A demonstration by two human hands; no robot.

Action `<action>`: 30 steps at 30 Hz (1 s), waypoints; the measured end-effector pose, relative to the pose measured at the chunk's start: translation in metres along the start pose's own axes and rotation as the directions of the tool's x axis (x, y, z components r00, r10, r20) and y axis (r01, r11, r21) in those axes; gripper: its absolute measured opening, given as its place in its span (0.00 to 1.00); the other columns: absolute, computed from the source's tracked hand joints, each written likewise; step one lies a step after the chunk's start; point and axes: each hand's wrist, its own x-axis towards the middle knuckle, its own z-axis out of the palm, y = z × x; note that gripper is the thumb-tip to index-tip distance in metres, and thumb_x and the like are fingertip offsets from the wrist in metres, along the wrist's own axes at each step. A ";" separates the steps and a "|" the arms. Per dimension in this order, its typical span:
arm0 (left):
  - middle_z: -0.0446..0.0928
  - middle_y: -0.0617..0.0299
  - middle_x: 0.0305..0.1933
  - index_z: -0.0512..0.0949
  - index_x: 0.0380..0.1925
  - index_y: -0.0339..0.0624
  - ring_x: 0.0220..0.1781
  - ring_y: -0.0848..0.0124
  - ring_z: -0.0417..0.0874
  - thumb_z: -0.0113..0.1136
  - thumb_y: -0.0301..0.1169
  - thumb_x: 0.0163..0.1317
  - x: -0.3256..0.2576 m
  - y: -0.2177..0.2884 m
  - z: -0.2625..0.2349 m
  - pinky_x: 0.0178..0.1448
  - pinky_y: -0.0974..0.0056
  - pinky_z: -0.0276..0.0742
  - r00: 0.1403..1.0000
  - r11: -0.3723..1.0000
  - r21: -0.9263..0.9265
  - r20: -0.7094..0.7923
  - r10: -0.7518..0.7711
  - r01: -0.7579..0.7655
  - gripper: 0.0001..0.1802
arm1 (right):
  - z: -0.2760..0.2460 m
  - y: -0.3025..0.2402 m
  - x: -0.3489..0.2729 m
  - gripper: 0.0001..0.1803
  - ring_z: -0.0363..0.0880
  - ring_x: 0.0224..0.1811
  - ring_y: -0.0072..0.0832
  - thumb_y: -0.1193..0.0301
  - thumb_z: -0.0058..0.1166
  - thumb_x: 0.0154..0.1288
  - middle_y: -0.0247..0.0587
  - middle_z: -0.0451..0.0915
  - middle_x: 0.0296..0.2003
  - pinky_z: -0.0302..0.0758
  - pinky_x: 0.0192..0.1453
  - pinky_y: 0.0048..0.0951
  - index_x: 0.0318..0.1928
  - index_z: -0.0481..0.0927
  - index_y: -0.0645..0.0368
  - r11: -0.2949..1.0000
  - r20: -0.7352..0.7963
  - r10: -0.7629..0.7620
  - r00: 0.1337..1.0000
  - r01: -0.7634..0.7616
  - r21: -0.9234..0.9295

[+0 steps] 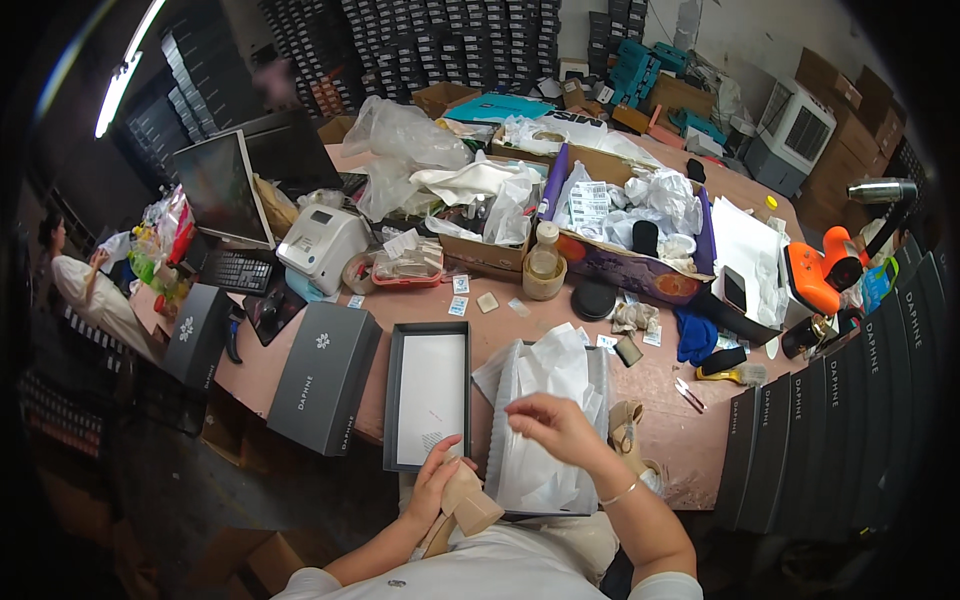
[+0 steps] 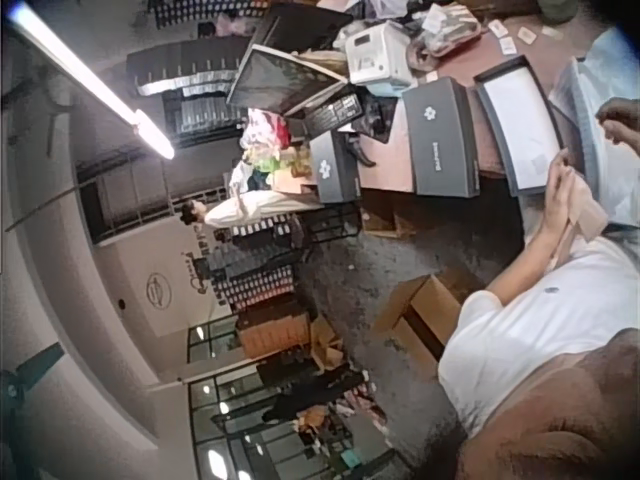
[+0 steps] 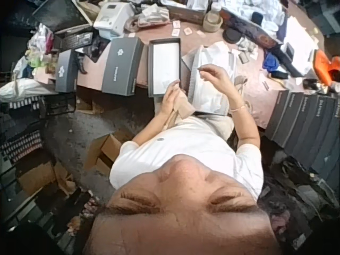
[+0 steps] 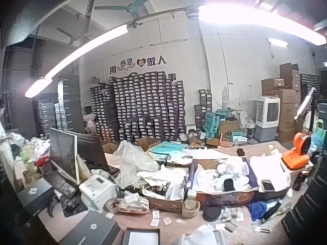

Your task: Packing finished high-heeled shoes into boxes with protective paper and inserts.

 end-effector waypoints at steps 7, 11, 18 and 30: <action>0.76 0.50 0.43 0.53 0.70 0.48 0.40 0.60 0.82 0.43 0.31 0.71 0.006 0.000 -0.021 0.46 0.61 0.80 0.992 0.986 -0.169 -0.127 -0.022 0.001 0.28 | -0.027 -0.032 0.193 0.14 0.81 0.33 0.30 0.69 0.57 0.64 0.45 0.83 0.34 0.77 0.40 0.29 0.46 0.81 0.65 0.831 -0.149 -0.289 0.946 0.170 -0.530; 0.76 0.51 0.42 0.56 0.68 0.42 0.42 0.64 0.81 0.45 0.32 0.70 0.012 -0.003 -0.027 0.48 0.62 0.78 0.988 0.977 -0.199 -0.114 -0.103 0.079 0.27 | -0.059 -0.001 0.311 0.16 0.83 0.38 0.46 0.67 0.59 0.58 0.53 0.83 0.34 0.77 0.46 0.41 0.43 0.83 0.64 0.687 -0.253 -0.375 0.892 0.084 -0.722; 0.77 0.54 0.41 0.61 0.64 0.41 0.42 0.70 0.80 0.47 0.33 0.70 0.017 0.003 -0.032 0.49 0.67 0.76 0.979 0.958 -0.256 -0.121 -0.162 0.126 0.24 | -0.056 0.025 0.377 0.12 0.82 0.40 0.49 0.69 0.55 0.58 0.54 0.83 0.35 0.77 0.45 0.43 0.39 0.83 0.62 0.464 -0.160 -0.292 0.943 -0.006 -0.886; 0.78 0.53 0.42 0.63 0.63 0.40 0.43 0.68 0.81 0.48 0.34 0.69 0.012 0.004 -0.024 0.49 0.66 0.77 0.985 0.966 -0.227 -0.087 -0.147 0.124 0.24 | -0.066 -0.006 0.354 0.13 0.81 0.42 0.51 0.71 0.55 0.58 0.56 0.82 0.37 0.76 0.48 0.43 0.43 0.82 0.63 0.534 -0.075 -0.355 0.932 0.137 -0.835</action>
